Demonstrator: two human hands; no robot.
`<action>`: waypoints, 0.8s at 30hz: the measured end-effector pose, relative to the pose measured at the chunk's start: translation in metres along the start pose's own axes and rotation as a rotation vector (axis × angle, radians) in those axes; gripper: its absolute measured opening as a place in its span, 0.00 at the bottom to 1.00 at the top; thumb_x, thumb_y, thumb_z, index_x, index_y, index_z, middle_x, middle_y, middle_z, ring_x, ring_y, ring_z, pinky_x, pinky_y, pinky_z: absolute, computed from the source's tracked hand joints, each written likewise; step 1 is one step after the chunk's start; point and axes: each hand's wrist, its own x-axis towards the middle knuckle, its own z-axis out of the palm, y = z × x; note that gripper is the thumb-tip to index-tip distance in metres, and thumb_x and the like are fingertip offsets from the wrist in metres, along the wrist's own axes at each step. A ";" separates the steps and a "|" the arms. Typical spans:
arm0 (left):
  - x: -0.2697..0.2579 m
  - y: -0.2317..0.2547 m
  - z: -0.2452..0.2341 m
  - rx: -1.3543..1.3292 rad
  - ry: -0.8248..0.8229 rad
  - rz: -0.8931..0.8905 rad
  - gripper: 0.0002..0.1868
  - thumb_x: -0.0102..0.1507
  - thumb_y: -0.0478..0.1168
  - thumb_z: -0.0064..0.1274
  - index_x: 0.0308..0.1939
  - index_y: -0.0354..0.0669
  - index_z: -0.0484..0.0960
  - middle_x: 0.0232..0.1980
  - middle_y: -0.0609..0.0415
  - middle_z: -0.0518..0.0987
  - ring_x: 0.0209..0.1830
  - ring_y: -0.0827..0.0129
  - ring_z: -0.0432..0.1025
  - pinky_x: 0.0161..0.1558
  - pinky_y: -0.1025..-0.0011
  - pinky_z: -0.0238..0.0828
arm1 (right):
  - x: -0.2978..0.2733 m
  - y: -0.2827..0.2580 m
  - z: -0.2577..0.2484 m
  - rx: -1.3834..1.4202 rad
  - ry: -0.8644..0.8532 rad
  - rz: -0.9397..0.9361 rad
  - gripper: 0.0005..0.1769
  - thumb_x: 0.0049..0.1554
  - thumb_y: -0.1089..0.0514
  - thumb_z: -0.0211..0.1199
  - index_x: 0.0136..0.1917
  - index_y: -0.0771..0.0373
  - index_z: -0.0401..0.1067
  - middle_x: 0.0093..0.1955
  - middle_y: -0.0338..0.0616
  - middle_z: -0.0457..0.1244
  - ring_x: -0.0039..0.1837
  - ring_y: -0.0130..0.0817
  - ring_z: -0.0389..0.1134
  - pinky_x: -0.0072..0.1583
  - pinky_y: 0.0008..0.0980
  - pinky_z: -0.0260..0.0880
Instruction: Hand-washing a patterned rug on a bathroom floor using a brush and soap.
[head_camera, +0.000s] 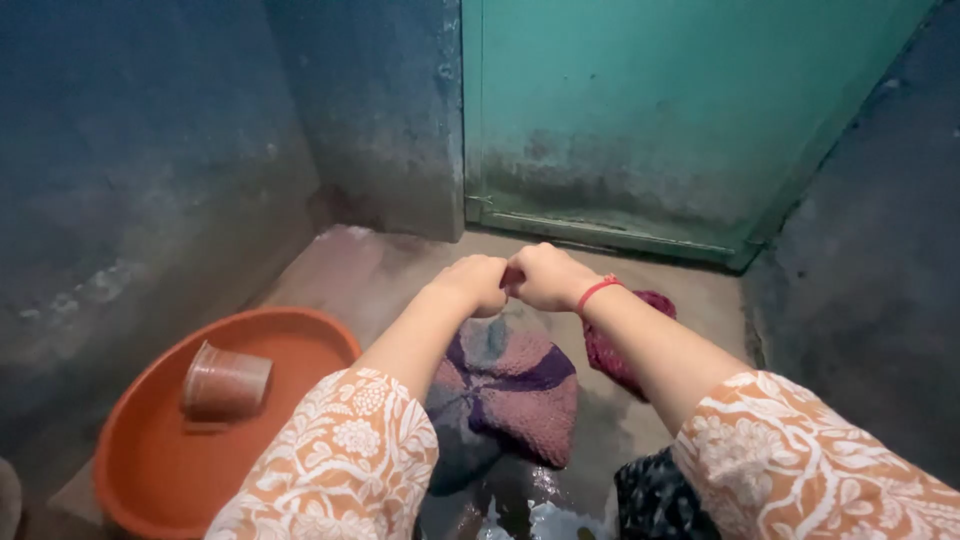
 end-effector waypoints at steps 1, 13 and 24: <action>-0.007 0.005 -0.005 0.001 0.001 0.002 0.18 0.60 0.40 0.52 0.53 0.46 0.84 0.59 0.43 0.80 0.62 0.51 0.73 0.60 0.55 0.71 | -0.003 0.000 -0.002 0.000 0.002 0.001 0.14 0.52 0.57 0.62 0.50 0.58 0.81 0.47 0.54 0.72 0.53 0.50 0.73 0.56 0.43 0.72; -0.002 0.015 -0.015 0.059 -0.025 0.065 0.20 0.57 0.46 0.59 0.50 0.43 0.85 0.57 0.42 0.80 0.61 0.51 0.74 0.60 0.57 0.71 | -0.010 0.007 -0.010 -0.039 0.022 -0.042 0.12 0.52 0.60 0.60 0.47 0.63 0.80 0.45 0.55 0.72 0.51 0.51 0.73 0.55 0.44 0.73; 0.070 0.005 0.022 0.178 -0.160 0.100 0.25 0.59 0.49 0.59 0.58 0.46 0.79 0.62 0.45 0.78 0.64 0.52 0.71 0.62 0.55 0.70 | 0.055 0.084 0.031 -0.187 -0.088 0.036 0.15 0.55 0.50 0.64 0.47 0.63 0.81 0.45 0.61 0.70 0.51 0.57 0.72 0.56 0.48 0.72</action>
